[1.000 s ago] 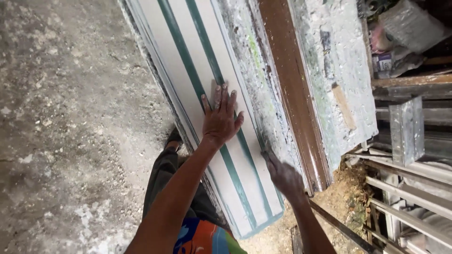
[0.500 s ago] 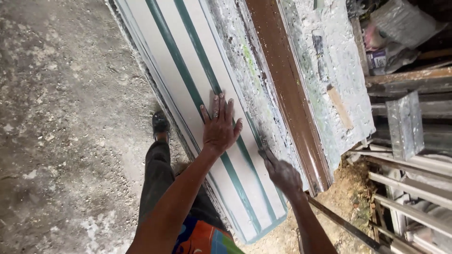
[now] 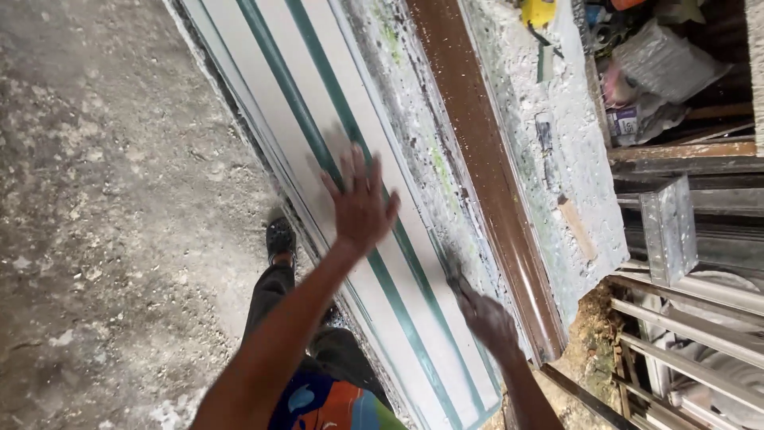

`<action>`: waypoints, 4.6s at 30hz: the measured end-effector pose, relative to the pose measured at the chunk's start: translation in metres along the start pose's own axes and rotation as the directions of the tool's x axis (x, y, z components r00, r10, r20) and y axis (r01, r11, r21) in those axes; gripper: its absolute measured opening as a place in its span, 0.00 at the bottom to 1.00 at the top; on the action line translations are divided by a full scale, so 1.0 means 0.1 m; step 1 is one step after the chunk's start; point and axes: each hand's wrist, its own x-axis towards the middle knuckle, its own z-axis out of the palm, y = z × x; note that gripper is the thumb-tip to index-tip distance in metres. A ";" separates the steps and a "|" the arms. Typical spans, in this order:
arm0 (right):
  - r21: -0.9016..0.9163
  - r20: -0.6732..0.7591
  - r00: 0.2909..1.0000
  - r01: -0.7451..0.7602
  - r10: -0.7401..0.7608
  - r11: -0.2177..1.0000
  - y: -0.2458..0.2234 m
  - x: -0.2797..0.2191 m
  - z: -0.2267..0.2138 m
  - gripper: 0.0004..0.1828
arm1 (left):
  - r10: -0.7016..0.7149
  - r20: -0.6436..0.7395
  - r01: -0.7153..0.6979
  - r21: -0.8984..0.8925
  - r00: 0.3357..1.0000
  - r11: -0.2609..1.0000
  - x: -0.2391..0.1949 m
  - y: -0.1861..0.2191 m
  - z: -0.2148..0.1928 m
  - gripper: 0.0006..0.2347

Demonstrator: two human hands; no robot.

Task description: Finishing and cleaning details on a striped mold using a hand scraper to remove excess material.

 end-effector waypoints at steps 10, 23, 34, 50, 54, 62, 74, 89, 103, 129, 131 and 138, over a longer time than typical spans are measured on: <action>-0.064 -0.072 0.996 -0.063 0.059 0.996 -0.51 0.36 -0.35 0.22 | 0.020 -0.030 -0.012 0.226 0.999 0.974 0.57 -0.44 0.07 0.30; -0.049 0.124 0.984 -0.120 0.126 0.992 -0.96 0.85 -0.74 0.27 | 0.026 -0.050 -0.014 0.225 0.998 0.974 0.58 -0.47 0.15 0.30; -0.090 0.081 0.996 -0.038 0.046 0.995 -1.24 1.39 -0.92 0.27 | 0.007 -0.028 -0.001 0.197 1.000 0.980 0.56 -0.46 0.16 0.30; -0.054 0.271 0.956 -0.102 0.113 0.993 -1.12 1.44 -1.34 0.26 | 0.017 -0.002 -0.017 0.182 1.000 0.983 0.63 -0.47 0.10 0.29; -0.029 0.171 0.971 -0.162 0.164 0.986 -0.75 0.92 -0.78 0.27 | 0.010 0.009 -0.011 0.148 1.000 0.989 0.68 -0.51 0.12 0.29; -0.405 -0.627 0.602 0.291 -0.495 0.867 -1.29 2.12 -0.67 0.16 | -0.007 -0.003 0.007 0.155 1.000 0.988 0.57 -0.48 0.17 0.31; 0.005 0.013 1.000 -0.024 0.023 1.000 -1.49 1.23 -1.08 0.27 | -0.019 -0.005 0.019 0.133 1.000 0.991 0.57 -0.47 0.21 0.30; -0.152 -0.171 0.980 0.071 -0.097 0.986 -1.35 1.53 -0.86 0.23 | -0.048 0.079 0.040 0.105 0.996 0.994 0.61 -0.47 0.15 0.30; -0.112 -0.259 0.945 0.174 -0.197 0.978 -1.25 1.71 -0.67 0.24 | -0.069 0.126 0.061 0.070 0.990 0.996 0.65 -0.46 0.07 0.30; -0.022 -0.005 0.999 0.049 -0.049 0.999 -2.43 2.87 -1.80 0.26 | -0.026 0.027 0.023 0.098 0.999 0.995 0.66 -0.45 0.01 0.30; -0.052 0.075 0.997 -0.023 0.027 0.998 -2.39 2.17 -1.87 0.23 | -0.025 0.030 0.021 0.125 0.999 0.992 0.64 -0.45 -0.01 0.30; -0.095 0.296 0.941 -0.139 0.161 0.986 -0.98 1.11 -1.00 0.23 | -0.028 0.129 0.016 0.094 0.991 0.995 0.66 -0.47 0.03 0.29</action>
